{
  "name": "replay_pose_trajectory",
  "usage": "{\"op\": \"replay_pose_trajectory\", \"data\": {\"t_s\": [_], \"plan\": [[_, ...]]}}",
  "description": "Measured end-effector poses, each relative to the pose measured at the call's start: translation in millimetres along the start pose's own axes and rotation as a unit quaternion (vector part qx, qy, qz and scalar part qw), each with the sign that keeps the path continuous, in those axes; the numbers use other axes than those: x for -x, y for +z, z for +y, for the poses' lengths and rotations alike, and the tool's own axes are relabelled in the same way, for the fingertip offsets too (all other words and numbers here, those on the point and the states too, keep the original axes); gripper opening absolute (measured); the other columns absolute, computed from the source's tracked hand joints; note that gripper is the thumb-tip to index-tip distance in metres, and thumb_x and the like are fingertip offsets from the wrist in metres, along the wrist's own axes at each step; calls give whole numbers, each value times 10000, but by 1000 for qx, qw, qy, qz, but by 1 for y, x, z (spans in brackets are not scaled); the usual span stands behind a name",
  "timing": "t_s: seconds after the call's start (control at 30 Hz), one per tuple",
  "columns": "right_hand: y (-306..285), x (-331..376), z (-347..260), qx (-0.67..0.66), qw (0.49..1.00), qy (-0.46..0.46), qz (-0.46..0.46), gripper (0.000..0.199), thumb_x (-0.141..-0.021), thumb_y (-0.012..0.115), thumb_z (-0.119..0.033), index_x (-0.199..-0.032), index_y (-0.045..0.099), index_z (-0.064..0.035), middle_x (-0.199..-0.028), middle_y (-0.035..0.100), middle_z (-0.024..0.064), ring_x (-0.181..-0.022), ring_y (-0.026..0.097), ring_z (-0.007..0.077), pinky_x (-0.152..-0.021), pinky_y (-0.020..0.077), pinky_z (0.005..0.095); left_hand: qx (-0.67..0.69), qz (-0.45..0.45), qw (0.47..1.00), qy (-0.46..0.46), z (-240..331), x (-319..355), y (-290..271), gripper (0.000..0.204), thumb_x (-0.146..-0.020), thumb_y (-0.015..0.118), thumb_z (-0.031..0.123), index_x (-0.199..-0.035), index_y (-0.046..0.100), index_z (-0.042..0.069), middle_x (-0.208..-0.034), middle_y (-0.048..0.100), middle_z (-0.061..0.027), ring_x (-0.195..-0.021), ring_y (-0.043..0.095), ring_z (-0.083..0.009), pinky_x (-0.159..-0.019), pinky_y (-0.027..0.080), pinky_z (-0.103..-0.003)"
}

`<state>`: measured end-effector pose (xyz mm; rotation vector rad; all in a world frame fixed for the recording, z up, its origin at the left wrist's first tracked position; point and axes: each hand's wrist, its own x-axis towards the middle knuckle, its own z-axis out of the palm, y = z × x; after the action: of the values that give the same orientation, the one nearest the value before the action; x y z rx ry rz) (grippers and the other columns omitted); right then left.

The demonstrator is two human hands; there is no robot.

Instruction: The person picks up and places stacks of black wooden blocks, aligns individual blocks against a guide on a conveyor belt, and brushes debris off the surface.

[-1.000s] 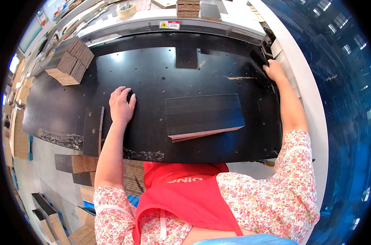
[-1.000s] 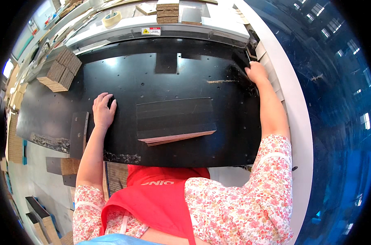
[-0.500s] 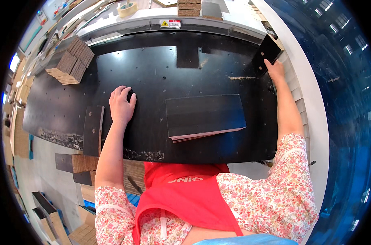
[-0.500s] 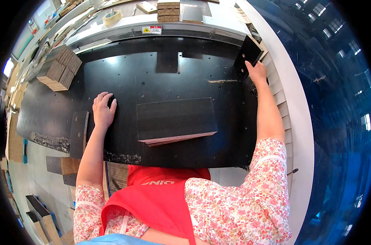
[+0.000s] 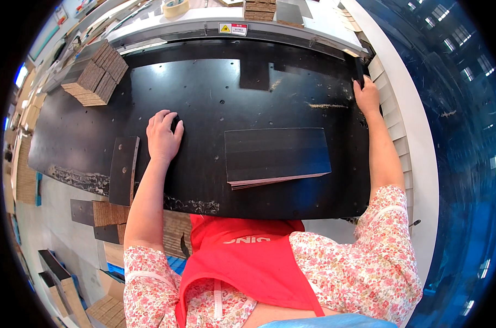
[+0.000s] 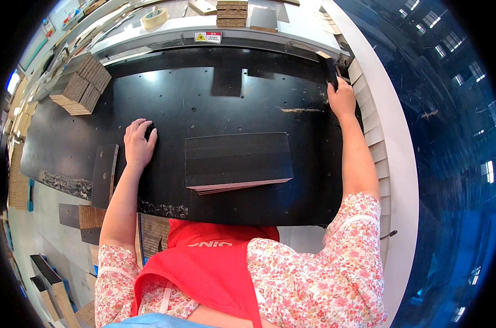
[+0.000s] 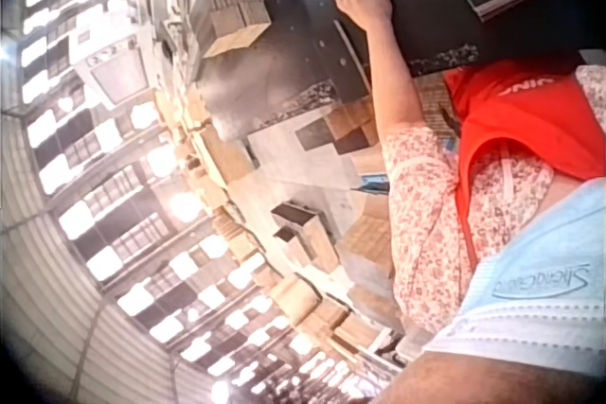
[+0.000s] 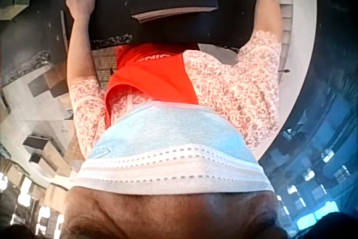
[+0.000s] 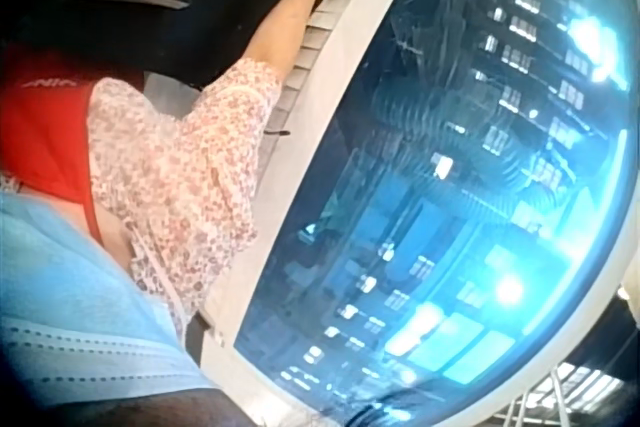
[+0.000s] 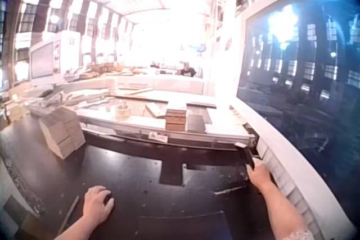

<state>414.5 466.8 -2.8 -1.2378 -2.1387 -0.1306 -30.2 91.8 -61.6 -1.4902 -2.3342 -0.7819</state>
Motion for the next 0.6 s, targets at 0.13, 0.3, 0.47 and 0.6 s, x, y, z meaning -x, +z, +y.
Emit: {"op": "replay_pose_trajectory", "data": {"t_s": [0.13,0.3,0.47,0.6], "plan": [[-9,0,-17,2,997,0,-79,307,-899,607,-253,-1078,635,-6,-1060,666,215,-1004,628,404,-847,511,487,-2,-8,1000,-10,1,0,-1,279,-871,669,227,-1104,666,73,-1229,603,-82,-1185,528,-298,-1015,420,-410],[-26,32,-68,106,984,-98,-108,315,-874,619,-193,-1140,621,-24,-1259,619,151,-1065,617,348,-913,518,454,-6,-9,1000,-8,-1,0,-2,283,-875,666,235,-1109,665,77,-1232,598,-78,-1184,526,-298,-1016,420,-411],[-14,73,-109,172,950,-106,-237,282,-854,667,-244,-1060,630,-54,-1289,567,110,-1088,603,330,-902,525,478,-8,-8,1000,-9,-1,0,-1,292,-873,669,239,-1117,663,78,-1226,599,-76,-1181,527,-297,-1013,421,-414],[-26,72,-120,167,919,-39,-355,615,-774,757,-506,-1162,617,-49,-1312,529,148,-1168,567,345,-933,502,493,-1,-5,1000,-8,-1,0,-1,291,-872,670,239,-1115,664,79,-1223,599,-76,-1181,528,-296,-1012,419,-415]]}}
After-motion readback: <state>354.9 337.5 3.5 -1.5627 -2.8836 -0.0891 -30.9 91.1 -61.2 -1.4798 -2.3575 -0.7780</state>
